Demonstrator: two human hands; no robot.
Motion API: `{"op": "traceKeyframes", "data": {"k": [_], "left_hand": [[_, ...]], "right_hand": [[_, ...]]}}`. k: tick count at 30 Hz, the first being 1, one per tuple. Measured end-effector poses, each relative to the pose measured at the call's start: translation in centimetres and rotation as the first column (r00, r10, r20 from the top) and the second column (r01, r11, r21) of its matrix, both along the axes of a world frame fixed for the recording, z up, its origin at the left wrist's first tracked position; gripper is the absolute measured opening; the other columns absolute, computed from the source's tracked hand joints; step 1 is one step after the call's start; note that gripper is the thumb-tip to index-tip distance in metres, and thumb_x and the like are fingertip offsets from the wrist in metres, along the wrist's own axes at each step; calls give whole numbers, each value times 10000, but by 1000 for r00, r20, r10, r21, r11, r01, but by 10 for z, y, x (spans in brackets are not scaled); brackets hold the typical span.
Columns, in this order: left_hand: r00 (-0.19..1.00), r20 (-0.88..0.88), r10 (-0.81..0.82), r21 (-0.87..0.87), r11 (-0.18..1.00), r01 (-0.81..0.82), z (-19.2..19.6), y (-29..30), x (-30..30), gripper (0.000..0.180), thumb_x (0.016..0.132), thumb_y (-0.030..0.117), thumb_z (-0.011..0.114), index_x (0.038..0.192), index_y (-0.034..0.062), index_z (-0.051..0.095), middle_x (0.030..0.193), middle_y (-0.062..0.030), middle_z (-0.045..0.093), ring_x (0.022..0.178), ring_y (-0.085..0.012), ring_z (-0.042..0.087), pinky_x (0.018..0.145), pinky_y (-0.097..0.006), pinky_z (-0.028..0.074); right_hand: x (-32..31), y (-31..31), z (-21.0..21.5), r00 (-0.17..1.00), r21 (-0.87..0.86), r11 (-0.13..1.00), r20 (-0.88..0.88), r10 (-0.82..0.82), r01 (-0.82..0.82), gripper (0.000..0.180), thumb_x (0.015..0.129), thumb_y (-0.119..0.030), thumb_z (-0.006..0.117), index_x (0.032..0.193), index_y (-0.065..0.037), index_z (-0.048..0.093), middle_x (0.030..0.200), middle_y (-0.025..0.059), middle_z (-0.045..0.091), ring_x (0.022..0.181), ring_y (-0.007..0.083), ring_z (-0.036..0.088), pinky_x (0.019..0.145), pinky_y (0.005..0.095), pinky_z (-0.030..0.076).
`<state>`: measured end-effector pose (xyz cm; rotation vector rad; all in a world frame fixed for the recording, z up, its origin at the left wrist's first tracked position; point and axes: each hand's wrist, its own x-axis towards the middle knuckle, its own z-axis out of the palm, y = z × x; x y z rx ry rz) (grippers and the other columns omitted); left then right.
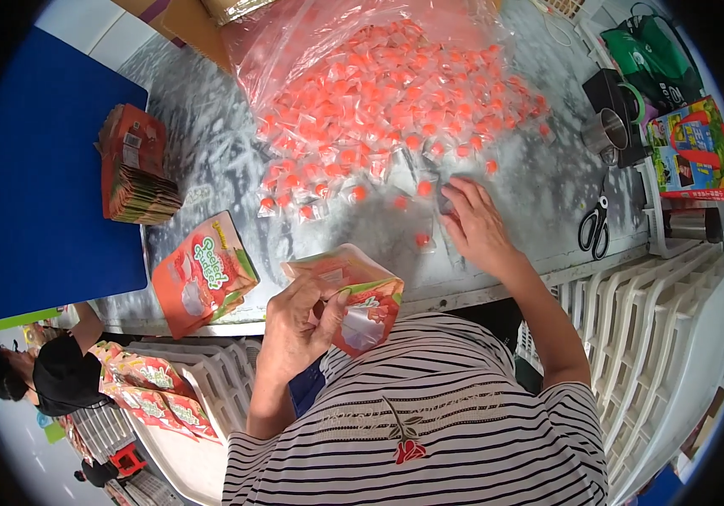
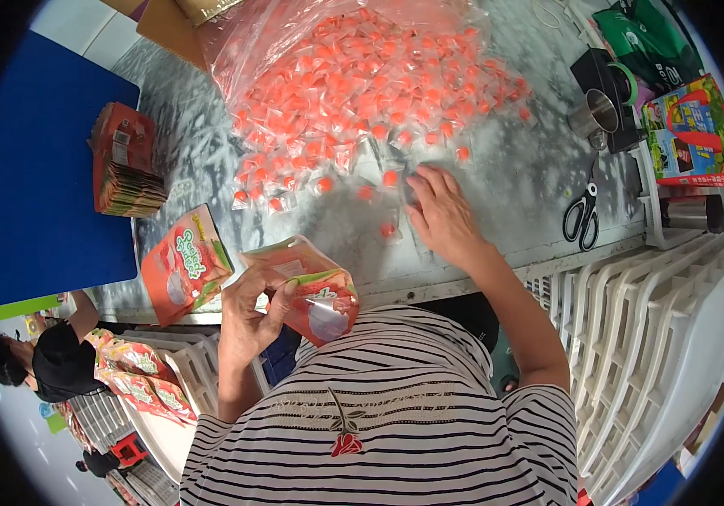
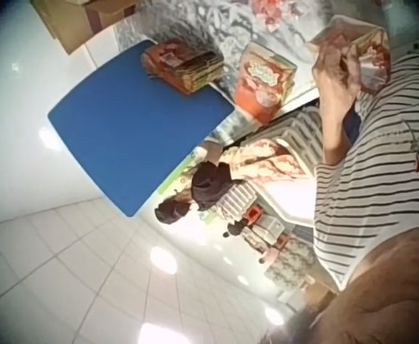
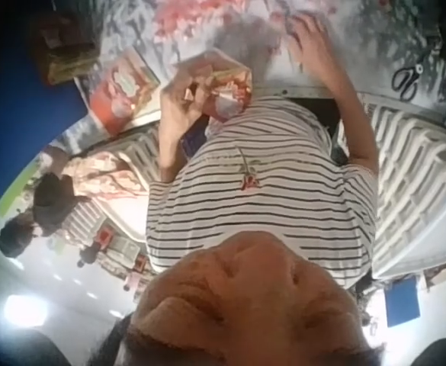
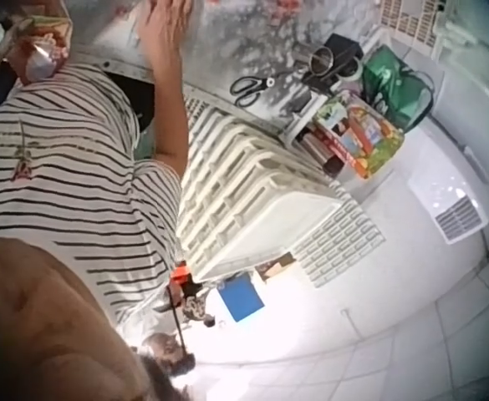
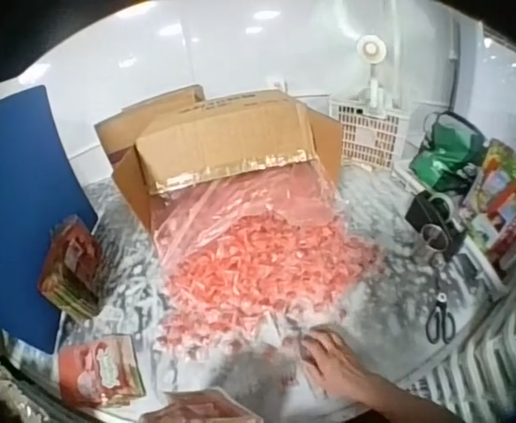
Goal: Packaging small candies into individual plastic bags at a factory station.
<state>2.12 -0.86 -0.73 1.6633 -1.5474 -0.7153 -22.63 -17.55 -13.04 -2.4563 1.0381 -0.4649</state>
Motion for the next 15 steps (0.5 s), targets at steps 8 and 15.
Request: {"op": "traceKeyframes", "data": {"k": [8, 15], "left_hand": [[993, 74, -95, -73, 992, 100, -5, -9, -4, 116, 838, 41, 686, 941, -6, 662, 725, -115, 588, 542, -226, 564, 496, -304, 457], [999, 13, -47, -12, 999, 47, -5, 0, -2, 122, 837, 35, 684, 947, -13, 664, 746, -121, 596, 540, -217, 560, 486, -298, 459]], "right_hand": [[37, 14, 9, 999, -180, 982, -18, 49, -52, 589, 777, -234, 735, 1278, -31, 502, 1392, 109, 419, 1285, 340, 387, 1111, 496, 290], [-9, 10, 11, 997, -129, 991, 81, -19, 29, 538, 755, -219, 753, 1211, -24, 546, 1332, 132, 461, 1223, 357, 442, 1117, 479, 280]]}}
